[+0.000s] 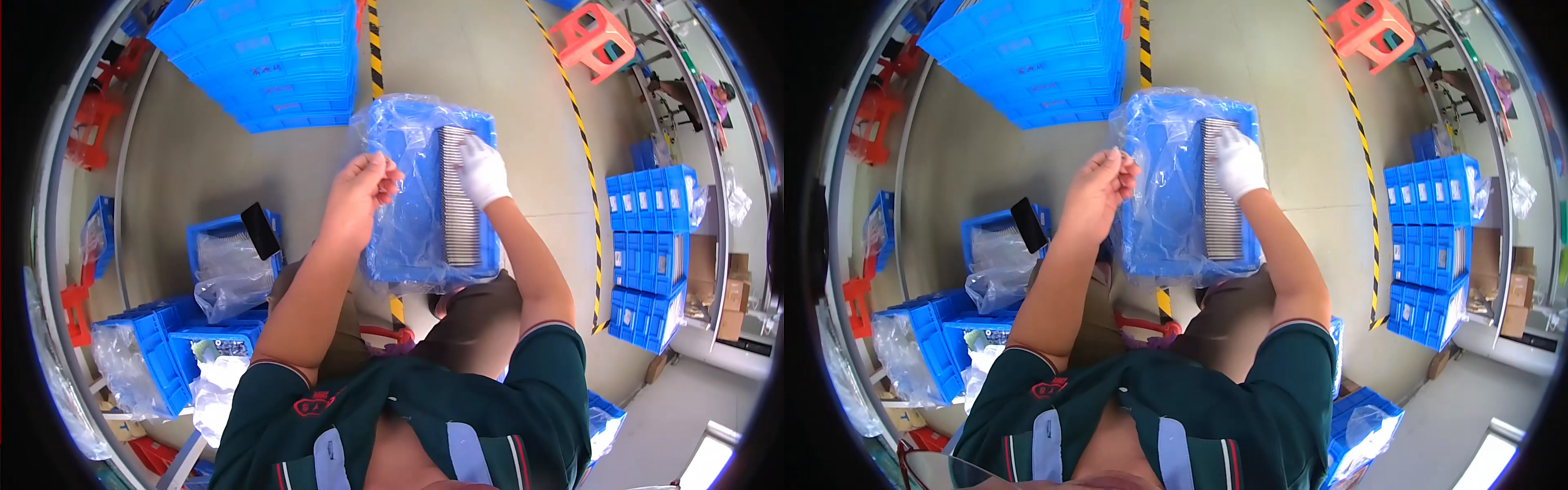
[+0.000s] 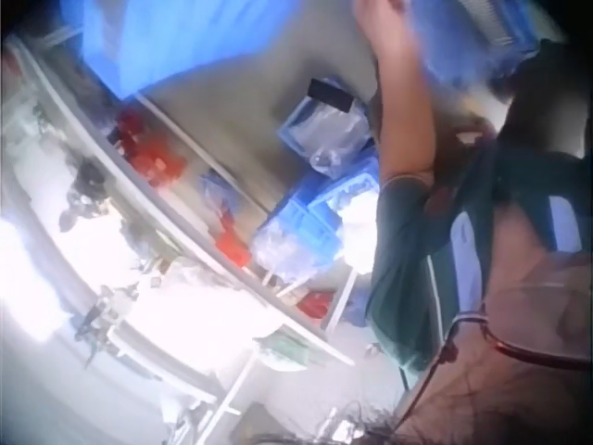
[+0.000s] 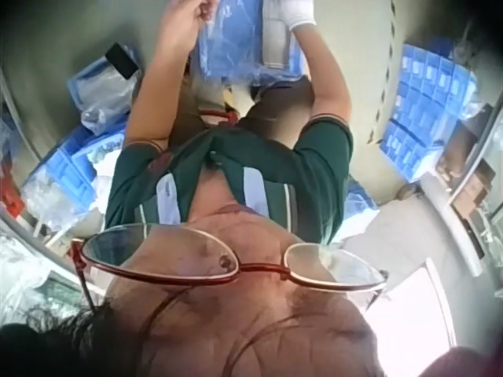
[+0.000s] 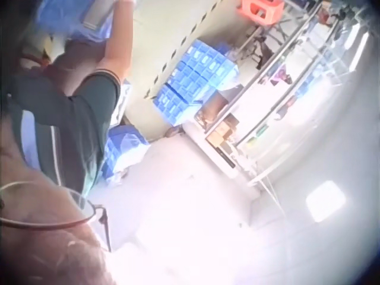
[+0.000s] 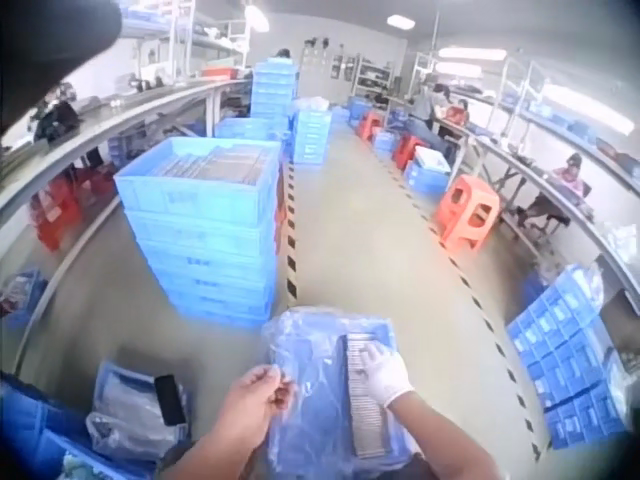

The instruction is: Sort and pick up small metal pins from a storage bin.

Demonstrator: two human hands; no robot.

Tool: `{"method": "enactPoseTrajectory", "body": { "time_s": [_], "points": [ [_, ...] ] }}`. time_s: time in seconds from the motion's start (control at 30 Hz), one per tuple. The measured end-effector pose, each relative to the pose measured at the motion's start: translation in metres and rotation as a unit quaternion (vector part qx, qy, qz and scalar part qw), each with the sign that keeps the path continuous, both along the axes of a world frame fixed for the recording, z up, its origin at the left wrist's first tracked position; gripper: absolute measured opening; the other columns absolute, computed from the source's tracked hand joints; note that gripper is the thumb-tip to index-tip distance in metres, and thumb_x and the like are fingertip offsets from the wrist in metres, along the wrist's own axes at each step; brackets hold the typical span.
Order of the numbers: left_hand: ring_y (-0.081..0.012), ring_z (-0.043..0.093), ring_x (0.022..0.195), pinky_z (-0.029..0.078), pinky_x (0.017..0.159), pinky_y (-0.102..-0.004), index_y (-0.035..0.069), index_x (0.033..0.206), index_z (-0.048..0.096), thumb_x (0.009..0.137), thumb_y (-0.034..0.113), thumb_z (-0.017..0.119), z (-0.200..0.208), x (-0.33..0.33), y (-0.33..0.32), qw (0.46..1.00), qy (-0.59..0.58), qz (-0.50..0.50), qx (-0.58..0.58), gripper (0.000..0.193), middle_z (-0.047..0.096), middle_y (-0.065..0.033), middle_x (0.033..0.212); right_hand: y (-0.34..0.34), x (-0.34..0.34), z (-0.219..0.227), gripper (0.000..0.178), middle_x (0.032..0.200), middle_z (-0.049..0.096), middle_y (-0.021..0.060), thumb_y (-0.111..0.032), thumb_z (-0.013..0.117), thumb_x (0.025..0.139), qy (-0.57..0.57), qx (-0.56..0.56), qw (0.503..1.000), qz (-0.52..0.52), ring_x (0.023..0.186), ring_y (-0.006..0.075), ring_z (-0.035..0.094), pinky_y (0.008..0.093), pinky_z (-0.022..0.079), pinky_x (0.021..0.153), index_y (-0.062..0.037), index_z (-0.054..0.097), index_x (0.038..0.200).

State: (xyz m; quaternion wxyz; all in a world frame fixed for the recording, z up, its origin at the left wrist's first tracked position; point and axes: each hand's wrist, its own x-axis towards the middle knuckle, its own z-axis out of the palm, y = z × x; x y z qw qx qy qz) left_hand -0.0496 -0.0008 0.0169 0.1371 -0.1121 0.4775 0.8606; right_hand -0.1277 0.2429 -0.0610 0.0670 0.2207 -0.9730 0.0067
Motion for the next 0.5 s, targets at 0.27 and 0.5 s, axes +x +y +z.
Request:
{"method": "enactPoseTrajectory", "body": {
  "time_s": [0.27, 0.5],
  "points": [
    [-0.0101, 0.048, 0.063, 0.04, 0.058, -0.024, 0.004, 0.086, 0.051, 0.089, 0.026, 0.043, 0.017, 0.024, -0.079, 0.957, 0.176, -0.032, -0.228, 0.023, 0.054, -0.004, 0.073, 0.192, 0.258, -0.003, 0.024, 0.094, 0.058, 0.0164, -0.011, 0.053, 0.077, 0.102, -0.105, 0.878, -0.456, 0.089, 0.0322, 0.054, 0.0356, 0.043, 0.078, -0.004, 0.057, 0.099],
    [-0.0119, 0.049, 0.064, 0.042, 0.06, -0.026, 0.007, 0.081, 0.052, 0.089, 0.027, 0.042, -0.246, 0.06, -0.125, 0.912, -0.161, -0.324, -0.193, 0.024, 0.052, -0.0006, 0.07, 0.263, 0.557, -0.151, 0.021, 0.075, 0.059, 0.0125, -0.006, 0.045, 0.076, 0.02, -0.298, 0.679, -0.671, 0.067, 0.0219, 0.054, 0.0324, 0.043, 0.062, 0.0043, 0.059, 0.088]
  ]
}}
